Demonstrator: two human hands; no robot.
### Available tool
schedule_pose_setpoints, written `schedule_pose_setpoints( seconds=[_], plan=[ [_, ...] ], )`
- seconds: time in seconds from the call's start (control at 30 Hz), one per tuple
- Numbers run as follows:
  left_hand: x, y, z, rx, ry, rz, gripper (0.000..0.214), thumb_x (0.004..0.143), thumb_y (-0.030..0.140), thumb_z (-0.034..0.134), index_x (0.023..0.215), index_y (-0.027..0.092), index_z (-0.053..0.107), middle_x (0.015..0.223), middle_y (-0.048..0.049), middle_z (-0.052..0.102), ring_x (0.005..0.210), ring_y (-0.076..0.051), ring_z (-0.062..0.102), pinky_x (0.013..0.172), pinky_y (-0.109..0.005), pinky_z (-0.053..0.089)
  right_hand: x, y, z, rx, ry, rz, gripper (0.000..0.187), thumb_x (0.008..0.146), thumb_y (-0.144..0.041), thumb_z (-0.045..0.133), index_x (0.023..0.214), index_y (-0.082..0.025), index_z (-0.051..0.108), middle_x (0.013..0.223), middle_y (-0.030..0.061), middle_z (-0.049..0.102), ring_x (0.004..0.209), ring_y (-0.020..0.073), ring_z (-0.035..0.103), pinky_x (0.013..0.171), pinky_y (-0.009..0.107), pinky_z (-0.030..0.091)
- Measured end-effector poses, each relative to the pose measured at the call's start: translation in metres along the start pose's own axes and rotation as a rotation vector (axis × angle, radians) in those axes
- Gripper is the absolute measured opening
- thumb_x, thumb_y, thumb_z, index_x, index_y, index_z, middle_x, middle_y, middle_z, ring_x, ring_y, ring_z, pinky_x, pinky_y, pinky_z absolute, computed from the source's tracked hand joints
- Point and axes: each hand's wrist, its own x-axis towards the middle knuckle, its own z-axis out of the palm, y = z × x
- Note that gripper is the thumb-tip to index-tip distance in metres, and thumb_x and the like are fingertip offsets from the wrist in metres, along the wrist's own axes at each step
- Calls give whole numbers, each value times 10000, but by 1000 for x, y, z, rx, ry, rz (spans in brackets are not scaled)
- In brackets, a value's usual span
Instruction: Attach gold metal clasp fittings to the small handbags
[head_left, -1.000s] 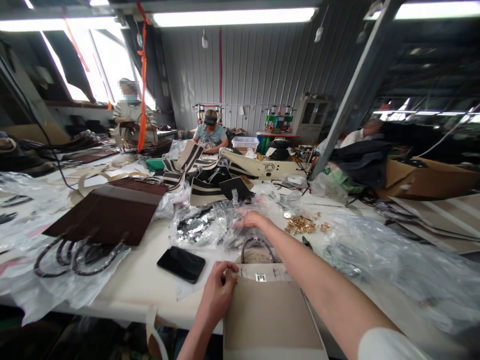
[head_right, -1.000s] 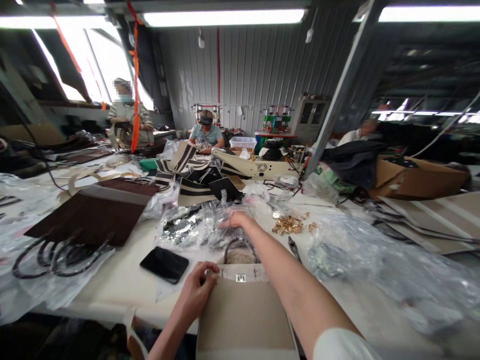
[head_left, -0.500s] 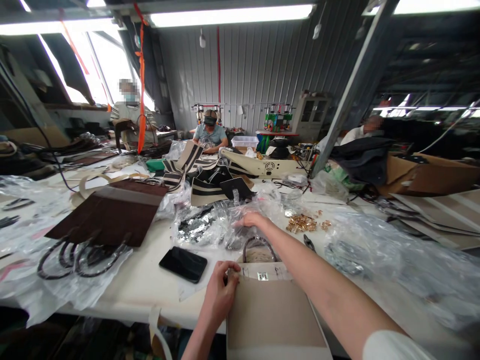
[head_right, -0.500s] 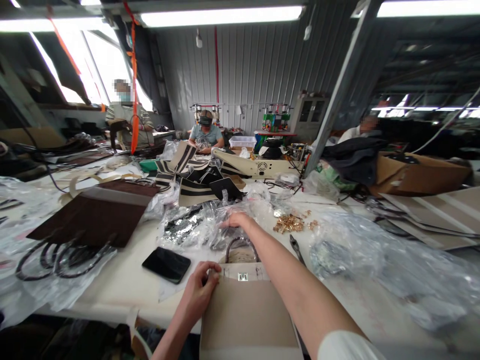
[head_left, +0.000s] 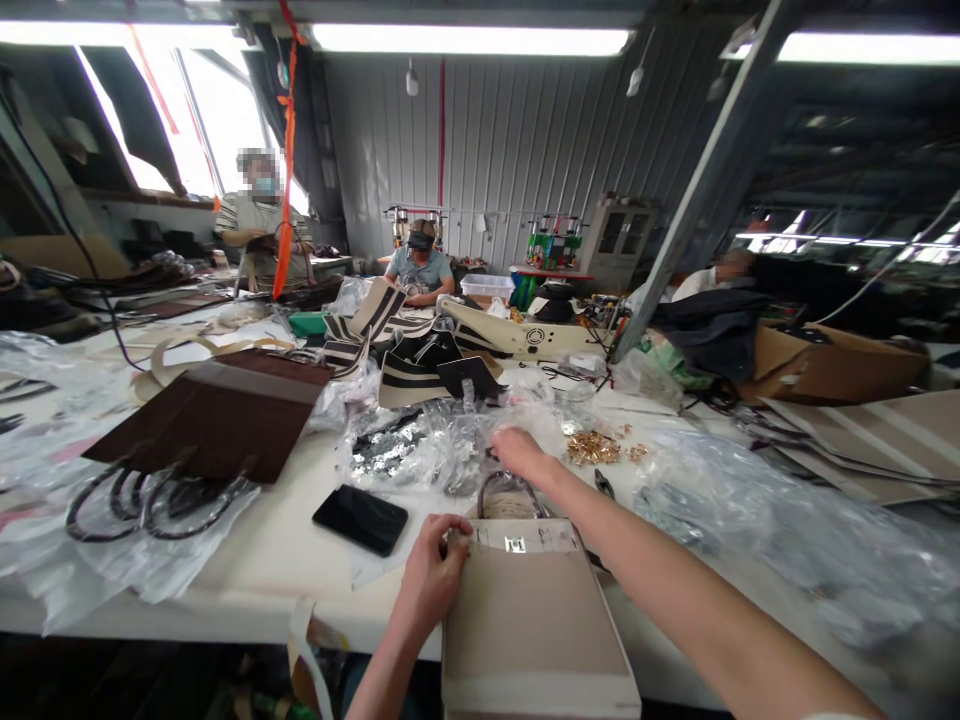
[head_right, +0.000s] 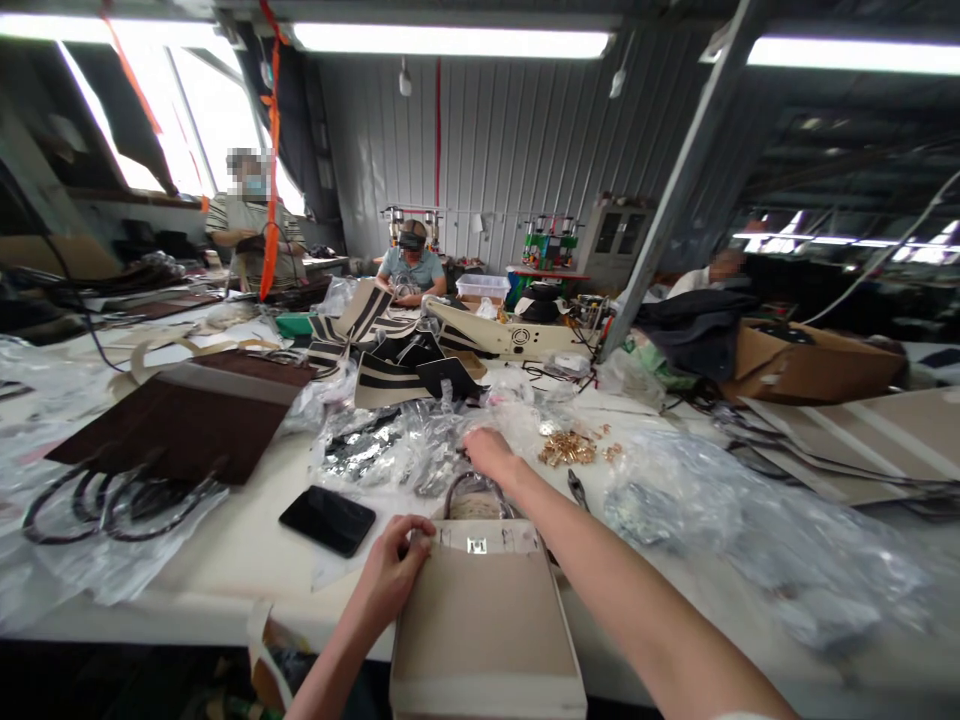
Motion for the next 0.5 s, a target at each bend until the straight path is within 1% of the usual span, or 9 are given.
schedule_pose_setpoints(
  seconds=[0.07,0.13,0.2,0.3,0.37,0.5],
  plan=[
    [0,1,0,17,6,3,219,951,341,571,1020,246,756,1046,-53,710,844,-223,653,845,-355,509,-9,2,-5,6,-8,22,204,929,-205,740,992,-227,933,973,134,875,1038,361,825,982,385,629],
    [1,0,0,24,8,4,222,948,336,569,1025,244,757,1048,-53,711,839,-221,651,844,-355,509,-18,6,-11,39,2,34,244,926,-185,738,1049,-257,936,1018,103,885,1058,333,827,987,356,623],
    [1,-2,0,17,1,4,222,952,339,573,1032,245,758,1053,-52,711,841,-219,652,848,-356,509,-28,10,-17,91,45,56,279,949,-191,736,1122,-287,932,1126,81,886,1129,318,819,1022,349,613],
    [1,-4,0,4,-4,5,227,961,350,584,1044,243,766,1066,-51,707,857,-222,654,881,-372,512,-38,17,-23,195,137,123,239,1001,-273,749,1163,-298,922,1213,62,875,1202,317,803,1055,368,611],
    [1,-4,-1,1,-4,0,228,960,350,592,1049,241,771,1072,-51,704,853,-222,652,899,-386,512,-40,20,-24,290,166,162,220,1010,-318,769,1164,-272,919,1170,58,881,1133,300,824,1010,358,635],
    [0,-1,-1,2,-8,-10,220,955,344,602,1047,241,773,1082,-50,710,848,-221,653,905,-391,514,-37,24,-22,494,134,213,243,964,-292,814,1170,-201,906,998,53,886,882,257,848,791,314,689]
  ],
)
